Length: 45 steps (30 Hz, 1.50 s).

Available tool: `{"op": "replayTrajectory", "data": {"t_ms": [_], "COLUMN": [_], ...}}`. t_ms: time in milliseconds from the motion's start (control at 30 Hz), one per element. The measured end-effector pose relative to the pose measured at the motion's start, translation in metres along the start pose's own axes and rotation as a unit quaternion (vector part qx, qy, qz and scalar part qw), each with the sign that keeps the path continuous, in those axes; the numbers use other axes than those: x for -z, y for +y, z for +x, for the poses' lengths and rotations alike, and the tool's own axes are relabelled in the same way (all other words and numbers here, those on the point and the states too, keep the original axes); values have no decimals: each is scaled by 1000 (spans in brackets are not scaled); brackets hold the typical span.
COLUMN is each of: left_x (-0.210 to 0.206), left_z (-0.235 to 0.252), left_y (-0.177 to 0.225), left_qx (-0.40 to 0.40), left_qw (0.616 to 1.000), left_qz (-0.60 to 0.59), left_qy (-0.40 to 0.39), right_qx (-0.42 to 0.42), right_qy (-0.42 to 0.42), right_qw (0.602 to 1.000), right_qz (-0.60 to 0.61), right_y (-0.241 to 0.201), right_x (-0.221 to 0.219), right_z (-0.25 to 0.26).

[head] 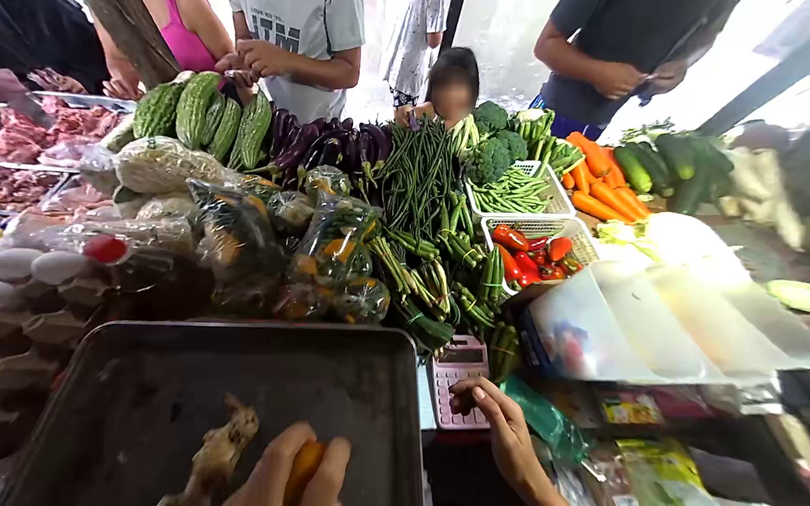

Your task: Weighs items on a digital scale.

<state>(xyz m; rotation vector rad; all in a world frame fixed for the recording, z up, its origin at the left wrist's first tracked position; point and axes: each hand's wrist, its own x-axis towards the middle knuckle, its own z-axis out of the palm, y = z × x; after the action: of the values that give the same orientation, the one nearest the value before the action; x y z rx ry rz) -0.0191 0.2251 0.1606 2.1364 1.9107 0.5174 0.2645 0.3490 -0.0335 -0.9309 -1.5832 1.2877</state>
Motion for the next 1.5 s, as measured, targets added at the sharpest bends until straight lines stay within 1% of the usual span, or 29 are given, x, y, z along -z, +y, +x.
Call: {"op": "replayTrajectory", "data": {"t_ms": [33, 100, 167, 200, 267, 333, 367, 400, 467, 500, 567, 600, 667, 733, 767, 800, 867, 900, 967, 1067, 1133, 1167, 1200, 1233, 1267, 1333, 1367, 1500], "left_x": [3, 9, 13, 18, 34, 37, 31, 21, -2, -14, -26, -26, -17, 1, 12, 21, 34, 35, 31, 26, 26, 25, 22, 17, 13, 2, -6, -20], "left_z": [1, 4, 12, 16, 28, 38, 41, 42, 38, 35, 32, 31, 31, 33, 33, 31, 28, 27, 24, 22, 21, 17, 12, 9, 6, -3, -7, -24], "left_y": [-2, -11, -27, -33, -34, -32, -30, -27, -22, -22, -26, -27, -34, -45, -51, -57, -67, -72, -79, -86, -85, -81, -74, -66, -57, -33, -24, -2], "left_qx": [-12, -37, -70, -74, -45, -22, -23, -28, -56, -73, -97, -102, -103, -77, -46, -3, 91, 119, 132, 110, 96, 82, 46, -7, -51, -55, -55, -120], "left_qw": [1000, 998, 992, 992, 992, 989, 992, 995, 994, 990, 986, 985, 988, 996, 999, 999, 991, 987, 986, 990, 994, 996, 998, 994, 990, 990, 989, 984], "left_qz": [16, 32, 3, -32, -112, -143, -114, -59, 60, 96, 125, 128, 92, 25, 20, 43, 84, 83, 52, 8, 1, 12, 36, 70, 100, 129, 133, 125], "left_qy": [2, 41, 100, 101, 39, -30, -54, -75, -76, -66, -46, -52, -67, -32, -12, -3, -41, -63, -86, -92, -56, -19, 34, 81, 85, -5, -32, -46], "right_qx": [1, -2, -11, -17, -42, -81, -96, -105, -109, -107, -97, -90, -83, -77, -76, -75, -69, -64, -54, -42, -33, -32, -32, -32, -31, -30, -31, -28], "right_qy": [1, 12, 32, 41, 54, 69, 78, 87, 108, 118, 126, 127, 110, 100, 98, 99, 105, 106, 110, 116, 124, 127, 130, 133, 134, 138, 138, 140], "right_qw": [1000, 999, 998, 997, 997, 994, 992, 989, 986, 985, 985, 986, 988, 992, 992, 992, 992, 992, 992, 992, 991, 990, 990, 990, 990, 989, 989, 989], "right_qz": [-13, -37, -57, -61, -43, 3, 28, 48, 64, 65, 62, 61, 62, 31, 12, -4, -19, -20, -22, -32, -43, -45, -44, -42, -40, -41, -43, -44], "right_y": [-6, -22, -38, -45, -58, -65, -67, -69, -73, -75, -73, -72, -70, -68, -68, -70, -71, -71, -69, -68, -67, -67, -66, -65, -64, -63, -63, -65], "right_x": [-6, -18, -31, -38, -53, -68, -76, -83, -98, -106, -121, -129, -141, -150, -154, -156, -159, -159, -161, -166, -169, -170, -170, -170, -171, -172, -172, -171], "right_z": [-9, -27, -45, -55, -74, -91, -100, -107, -119, -124, -135, -139, -145, -149, -151, -151, -150, -150, -151, -153, -151, -152, -152, -152, -151, -153, -153, -152]}}
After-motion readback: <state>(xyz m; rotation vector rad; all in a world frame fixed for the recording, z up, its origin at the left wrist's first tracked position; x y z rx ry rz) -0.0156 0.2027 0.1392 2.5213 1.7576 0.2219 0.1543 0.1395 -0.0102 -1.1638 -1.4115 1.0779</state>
